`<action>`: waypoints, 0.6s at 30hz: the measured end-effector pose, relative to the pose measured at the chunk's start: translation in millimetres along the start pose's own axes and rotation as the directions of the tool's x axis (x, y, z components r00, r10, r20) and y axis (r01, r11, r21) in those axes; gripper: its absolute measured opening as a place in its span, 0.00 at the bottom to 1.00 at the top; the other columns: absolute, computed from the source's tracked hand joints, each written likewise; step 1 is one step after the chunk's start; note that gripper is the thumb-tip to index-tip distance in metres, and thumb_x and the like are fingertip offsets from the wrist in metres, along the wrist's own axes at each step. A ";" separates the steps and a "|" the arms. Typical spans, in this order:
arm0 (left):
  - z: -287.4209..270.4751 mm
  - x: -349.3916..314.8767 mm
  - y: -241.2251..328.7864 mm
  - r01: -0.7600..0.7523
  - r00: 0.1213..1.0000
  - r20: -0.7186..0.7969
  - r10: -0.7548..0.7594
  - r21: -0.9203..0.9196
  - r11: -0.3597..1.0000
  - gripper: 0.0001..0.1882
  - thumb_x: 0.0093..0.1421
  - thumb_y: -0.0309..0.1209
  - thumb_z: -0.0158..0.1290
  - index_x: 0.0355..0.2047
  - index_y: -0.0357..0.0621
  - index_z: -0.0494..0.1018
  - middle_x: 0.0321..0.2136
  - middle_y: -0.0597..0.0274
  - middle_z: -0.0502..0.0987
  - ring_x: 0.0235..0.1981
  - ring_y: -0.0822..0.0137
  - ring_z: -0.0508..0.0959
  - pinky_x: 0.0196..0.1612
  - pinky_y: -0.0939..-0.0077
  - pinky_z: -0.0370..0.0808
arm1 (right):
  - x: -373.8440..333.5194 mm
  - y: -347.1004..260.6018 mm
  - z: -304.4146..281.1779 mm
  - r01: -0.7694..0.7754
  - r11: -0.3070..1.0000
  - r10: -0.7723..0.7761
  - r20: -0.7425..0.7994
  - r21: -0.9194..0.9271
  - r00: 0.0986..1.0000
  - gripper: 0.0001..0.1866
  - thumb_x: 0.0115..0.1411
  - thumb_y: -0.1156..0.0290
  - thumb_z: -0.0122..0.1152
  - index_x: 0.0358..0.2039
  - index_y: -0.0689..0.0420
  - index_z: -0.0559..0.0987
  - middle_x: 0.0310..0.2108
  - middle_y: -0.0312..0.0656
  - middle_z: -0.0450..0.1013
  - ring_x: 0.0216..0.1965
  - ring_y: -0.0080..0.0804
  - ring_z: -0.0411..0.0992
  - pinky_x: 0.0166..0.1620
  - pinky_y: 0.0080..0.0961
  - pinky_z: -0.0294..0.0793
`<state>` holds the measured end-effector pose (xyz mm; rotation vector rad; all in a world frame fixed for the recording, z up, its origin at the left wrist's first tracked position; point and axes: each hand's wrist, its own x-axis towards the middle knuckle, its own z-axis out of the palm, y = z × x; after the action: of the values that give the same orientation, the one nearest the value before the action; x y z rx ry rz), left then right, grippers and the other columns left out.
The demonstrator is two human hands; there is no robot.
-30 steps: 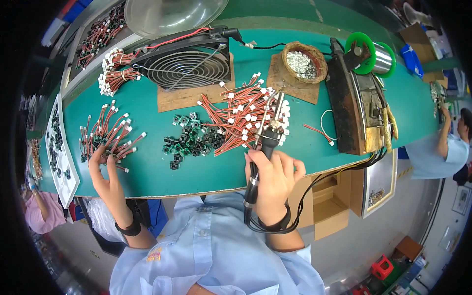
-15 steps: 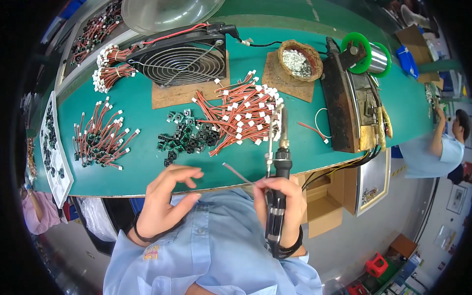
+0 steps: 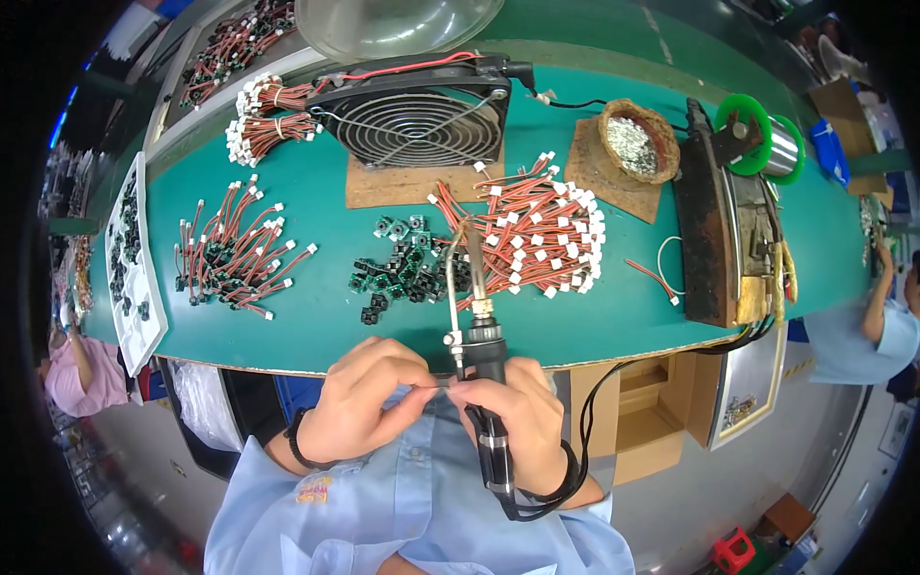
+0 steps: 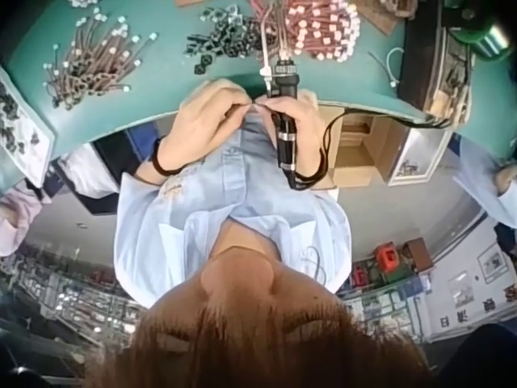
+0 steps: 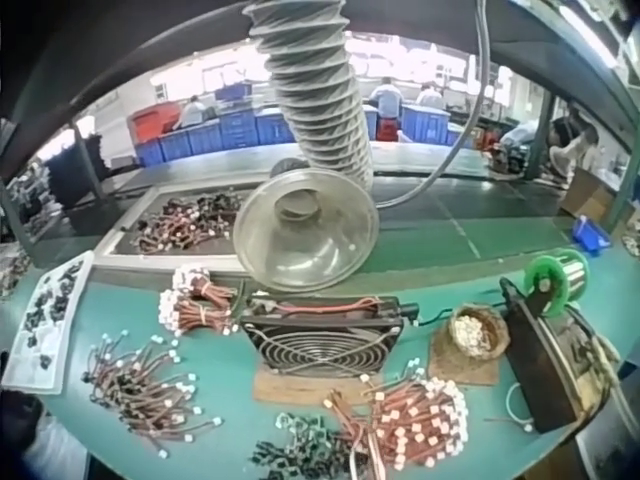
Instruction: The person picks up a circuit board and a wire, aligns them, and joins them using a soldering iron before placing the assembly back on the table.
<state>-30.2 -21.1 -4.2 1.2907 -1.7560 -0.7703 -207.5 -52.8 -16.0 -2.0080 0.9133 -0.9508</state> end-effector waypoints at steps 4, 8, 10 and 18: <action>-1.9 -2.5 -2.3 -0.009 1.000 -0.007 0.009 0.045 0.999 0.09 0.45 0.19 0.57 0.28 0.38 0.70 0.26 0.60 0.73 0.23 0.62 0.72 0.26 0.71 0.66 | 5.0 -0.9 2.8 0.030 0.999 -0.030 -0.003 -0.030 1.000 0.22 0.43 0.84 0.66 0.36 0.53 0.67 0.28 0.39 0.76 0.31 0.34 0.72 0.39 0.28 0.67; -4.0 -5.9 -3.4 0.009 1.000 -0.001 -0.009 0.078 0.997 0.09 0.45 0.19 0.57 0.28 0.38 0.70 0.25 0.60 0.72 0.23 0.62 0.72 0.26 0.71 0.66 | 4.0 0.7 7.1 0.053 0.997 -0.052 0.021 -0.063 0.998 0.23 0.44 0.85 0.65 0.37 0.52 0.66 0.27 0.38 0.75 0.30 0.32 0.72 0.41 0.29 0.65; -8.4 -6.8 -4.8 0.020 1.000 0.013 -0.021 0.109 0.994 0.09 0.45 0.19 0.57 0.28 0.38 0.70 0.25 0.60 0.72 0.23 0.62 0.72 0.27 0.71 0.66 | 4.4 1.2 7.5 0.054 0.996 -0.053 0.027 -0.072 0.998 0.23 0.45 0.85 0.64 0.38 0.52 0.65 0.27 0.37 0.75 0.30 0.32 0.72 0.42 0.29 0.65; -16.6 -10.9 -22.5 0.391 0.913 -0.287 -0.290 0.406 0.826 0.09 0.47 0.20 0.56 0.30 0.36 0.70 0.26 0.58 0.70 0.25 0.59 0.70 0.29 0.71 0.68 | 3.4 10.1 4.3 -0.056 0.998 0.062 -0.177 0.036 0.982 0.21 0.49 0.86 0.58 0.39 0.54 0.62 0.28 0.42 0.69 0.28 0.27 0.69 0.35 0.23 0.68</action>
<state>-3.6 -17.5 -17.6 1.9728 -1.5971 -0.3867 -205.2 -59.3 -25.2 -1.8815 1.0424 -1.1178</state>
